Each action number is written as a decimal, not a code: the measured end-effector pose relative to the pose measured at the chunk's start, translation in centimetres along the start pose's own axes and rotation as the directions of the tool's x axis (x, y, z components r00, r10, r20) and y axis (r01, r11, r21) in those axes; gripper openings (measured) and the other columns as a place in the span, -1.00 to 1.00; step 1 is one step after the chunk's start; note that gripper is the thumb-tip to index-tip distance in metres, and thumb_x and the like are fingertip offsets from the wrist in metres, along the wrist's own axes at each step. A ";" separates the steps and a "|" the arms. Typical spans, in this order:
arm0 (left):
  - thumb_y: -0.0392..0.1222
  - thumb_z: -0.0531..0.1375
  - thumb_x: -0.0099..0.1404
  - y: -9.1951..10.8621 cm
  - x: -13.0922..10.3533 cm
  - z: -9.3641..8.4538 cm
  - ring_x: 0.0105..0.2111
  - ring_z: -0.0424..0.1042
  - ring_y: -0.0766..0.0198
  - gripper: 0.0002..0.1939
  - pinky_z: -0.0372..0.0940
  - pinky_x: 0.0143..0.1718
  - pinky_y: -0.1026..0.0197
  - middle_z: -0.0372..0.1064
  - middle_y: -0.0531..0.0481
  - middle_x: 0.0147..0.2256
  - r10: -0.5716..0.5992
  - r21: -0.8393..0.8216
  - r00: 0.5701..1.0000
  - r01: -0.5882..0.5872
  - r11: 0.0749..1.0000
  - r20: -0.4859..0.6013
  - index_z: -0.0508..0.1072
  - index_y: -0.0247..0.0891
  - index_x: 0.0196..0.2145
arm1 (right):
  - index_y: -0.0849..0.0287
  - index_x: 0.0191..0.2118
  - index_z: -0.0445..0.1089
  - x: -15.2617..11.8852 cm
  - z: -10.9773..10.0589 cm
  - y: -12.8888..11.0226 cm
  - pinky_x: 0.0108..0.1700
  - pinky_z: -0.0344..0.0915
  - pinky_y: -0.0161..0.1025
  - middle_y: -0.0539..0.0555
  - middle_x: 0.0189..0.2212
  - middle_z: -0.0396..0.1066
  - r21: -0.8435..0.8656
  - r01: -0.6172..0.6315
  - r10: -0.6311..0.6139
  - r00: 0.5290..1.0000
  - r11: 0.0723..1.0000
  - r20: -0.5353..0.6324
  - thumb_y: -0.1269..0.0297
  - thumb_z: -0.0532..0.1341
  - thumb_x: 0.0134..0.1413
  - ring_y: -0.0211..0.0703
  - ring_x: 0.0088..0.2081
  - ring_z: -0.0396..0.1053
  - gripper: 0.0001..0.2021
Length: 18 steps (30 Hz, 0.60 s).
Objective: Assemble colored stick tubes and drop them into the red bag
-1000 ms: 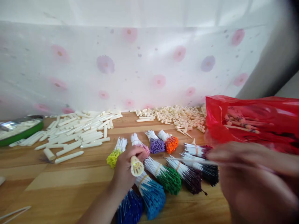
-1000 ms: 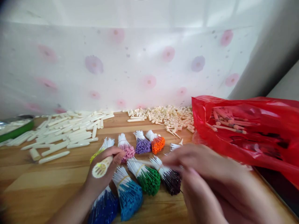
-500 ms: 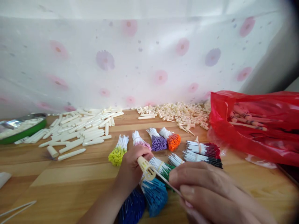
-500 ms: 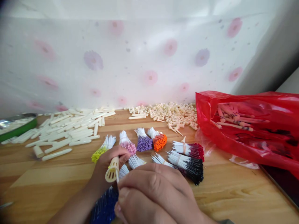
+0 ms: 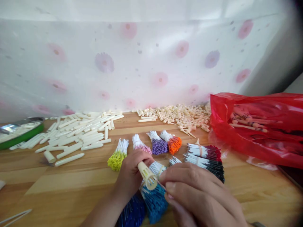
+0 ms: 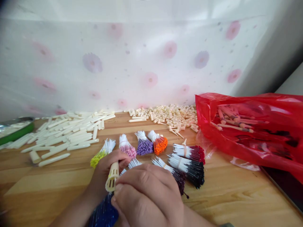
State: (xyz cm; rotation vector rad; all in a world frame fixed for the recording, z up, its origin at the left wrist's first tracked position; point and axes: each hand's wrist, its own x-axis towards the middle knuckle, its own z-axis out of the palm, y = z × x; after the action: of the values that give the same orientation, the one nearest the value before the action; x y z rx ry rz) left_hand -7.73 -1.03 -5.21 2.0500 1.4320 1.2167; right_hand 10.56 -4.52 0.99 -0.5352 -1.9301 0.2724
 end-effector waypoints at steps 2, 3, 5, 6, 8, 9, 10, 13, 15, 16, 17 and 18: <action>-0.17 0.13 0.24 -0.1 -0.1 0.0 -0.43 0.35 0.27 -0.84 0.24 -0.38 0.28 0.37 0.03 -0.46 0.013 0.007 0.999 -0.013 1.000 -0.035 0.43 -0.22 -0.45 | 0.07 -0.16 0.36 0.0 0.4 0.6 -0.30 0.46 -0.27 0.06 -0.37 0.49 -0.003 0.010 -0.010 1.000 1.000 0.001 0.57 0.24 -0.05 -0.19 -0.36 0.47 -0.68; -0.13 0.17 0.22 -0.1 -0.1 -0.2 -0.40 0.35 0.25 -0.88 0.24 -0.36 0.27 0.36 0.02 -0.42 0.024 0.013 0.998 -0.024 1.000 -0.054 0.42 -0.22 -0.40 | 0.11 -0.20 0.37 0.0 0.7 1.0 -0.35 0.44 -0.27 0.08 -0.40 0.47 -0.012 0.007 -0.008 1.000 1.000 -0.029 0.58 0.22 -0.06 -0.19 -0.39 0.44 -0.71; 0.01 0.20 0.18 -0.1 -0.2 -0.5 -0.33 0.34 0.20 -0.73 0.25 -0.30 0.23 0.35 -0.02 -0.32 0.058 0.015 0.997 -0.058 0.998 -0.056 0.40 -0.21 -0.25 | 0.15 -0.25 0.38 0.0 1.1 1.8 -0.42 0.39 -0.26 0.09 -0.45 0.41 -0.037 -0.012 0.009 0.996 0.999 -0.085 0.57 0.20 -0.04 -0.19 -0.44 0.39 -0.77; 0.10 0.18 0.18 -0.1 -0.2 -0.8 -0.28 0.34 0.17 -0.63 0.25 -0.26 0.20 0.33 -0.05 -0.26 0.079 0.011 0.996 -0.078 0.997 -0.037 0.37 -0.20 -0.17 | 0.16 -0.27 0.38 0.0 1.2 2.2 -0.43 0.36 -0.26 0.08 -0.46 0.39 -0.046 -0.025 0.020 0.995 0.999 -0.095 0.57 0.19 -0.03 -0.20 -0.44 0.36 -0.80; 0.20 0.03 0.25 -0.1 -0.3 -1.3 -0.20 0.32 0.12 -0.52 0.24 -0.19 0.16 0.29 -0.09 -0.20 0.110 -0.003 0.994 -0.110 0.994 0.006 0.32 -0.19 -0.06 | 0.17 -0.26 0.39 -0.2 1.2 3.0 -0.39 0.34 -0.27 0.08 -0.44 0.38 -0.052 -0.044 0.041 0.997 0.998 -0.063 0.55 0.19 0.01 -0.20 -0.41 0.35 -0.82; 0.20 -0.05 0.30 0.0 -0.3 -1.4 -0.18 0.30 0.12 -0.52 0.22 -0.17 0.15 0.28 -0.09 -0.18 0.118 -0.002 0.993 -0.118 0.993 0.011 0.31 -0.18 -0.04 | 0.17 -0.22 0.38 -0.3 1.1 3.3 -0.36 0.34 -0.26 0.08 -0.40 0.38 -0.055 -0.049 0.047 0.999 0.997 -0.027 0.55 0.19 0.03 -0.20 -0.37 0.35 -0.80; 0.17 -0.11 0.33 0.0 -0.4 -1.6 -0.17 0.29 0.11 -0.53 0.21 -0.16 0.14 0.27 -0.10 -0.18 0.121 0.007 0.993 -0.121 0.993 0.005 0.31 -0.18 -0.04 | 0.17 -0.18 0.38 -0.4 1.0 3.5 -0.33 0.33 -0.26 0.09 -0.36 0.38 -0.060 -0.047 0.048 0.999 0.997 0.005 0.55 0.18 0.04 -0.21 -0.34 0.35 -0.78; 0.12 -0.10 0.35 -0.1 -0.4 -1.7 -0.20 0.28 0.12 -0.59 0.21 -0.19 0.15 0.25 -0.08 -0.23 0.126 0.047 0.991 -0.124 0.991 -0.041 0.36 -0.18 -0.12 | 0.16 -0.10 0.36 -0.6 1.1 3.9 -0.29 0.31 -0.25 0.10 -0.30 0.37 -0.101 -0.019 0.024 0.999 0.995 0.043 0.56 0.17 0.06 -0.21 -0.31 0.33 -0.72; 0.12 -0.07 0.34 -0.1 -0.4 -1.7 -0.22 0.27 0.12 -0.61 0.21 -0.21 0.17 0.24 -0.07 -0.25 0.144 0.064 0.987 -0.140 0.988 -0.075 0.38 -0.18 -0.17 | 0.16 -0.13 0.36 -0.5 1.2 4.0 -0.32 0.28 -0.26 0.08 -0.33 0.37 -0.128 -0.009 0.011 1.000 0.992 0.015 0.57 0.17 0.05 -0.22 -0.34 0.31 -0.74; 0.13 -0.06 0.33 0.0 -0.4 -1.7 -0.23 0.27 0.13 -0.61 0.20 -0.23 0.17 0.23 -0.07 -0.26 0.152 0.071 0.984 -0.146 0.987 -0.089 0.39 -0.17 -0.18 | 0.16 -0.16 0.37 -0.5 1.3 4.0 -0.34 0.27 -0.27 0.07 -0.36 0.36 -0.135 -0.009 0.008 1.000 0.991 -0.004 0.57 0.18 0.05 -0.22 -0.36 0.30 -0.76; 0.13 -0.05 0.33 0.0 -0.4 -1.7 -0.23 0.26 0.13 -0.61 0.20 -0.24 0.18 0.22 -0.06 -0.27 0.161 0.080 0.982 -0.153 0.985 -0.099 0.39 -0.17 -0.20 | 0.16 -0.20 0.38 -0.4 1.3 4.1 -0.36 0.27 -0.28 0.06 -0.39 0.36 -0.138 -0.010 0.006 1.000 0.990 -0.025 0.57 0.19 0.04 -0.23 -0.38 0.29 -0.78; 0.13 -0.04 0.32 0.0 -0.3 -1.6 -0.24 0.26 0.13 -0.62 0.20 -0.24 0.18 0.21 -0.06 -0.27 0.169 0.090 0.980 -0.160 0.983 -0.105 0.39 -0.18 -0.21 | 0.17 -0.25 0.38 -0.3 1.4 4.1 -0.38 0.26 -0.29 0.05 -0.41 0.35 -0.137 -0.010 0.004 0.999 0.991 -0.043 0.57 0.19 0.03 -0.24 -0.40 0.29 -0.81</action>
State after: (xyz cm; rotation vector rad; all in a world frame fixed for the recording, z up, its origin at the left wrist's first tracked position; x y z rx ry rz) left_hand -9.11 -1.63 -4.44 2.2246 1.4053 1.3811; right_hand 10.38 -1.02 -1.54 -0.6338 -1.9150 0.1325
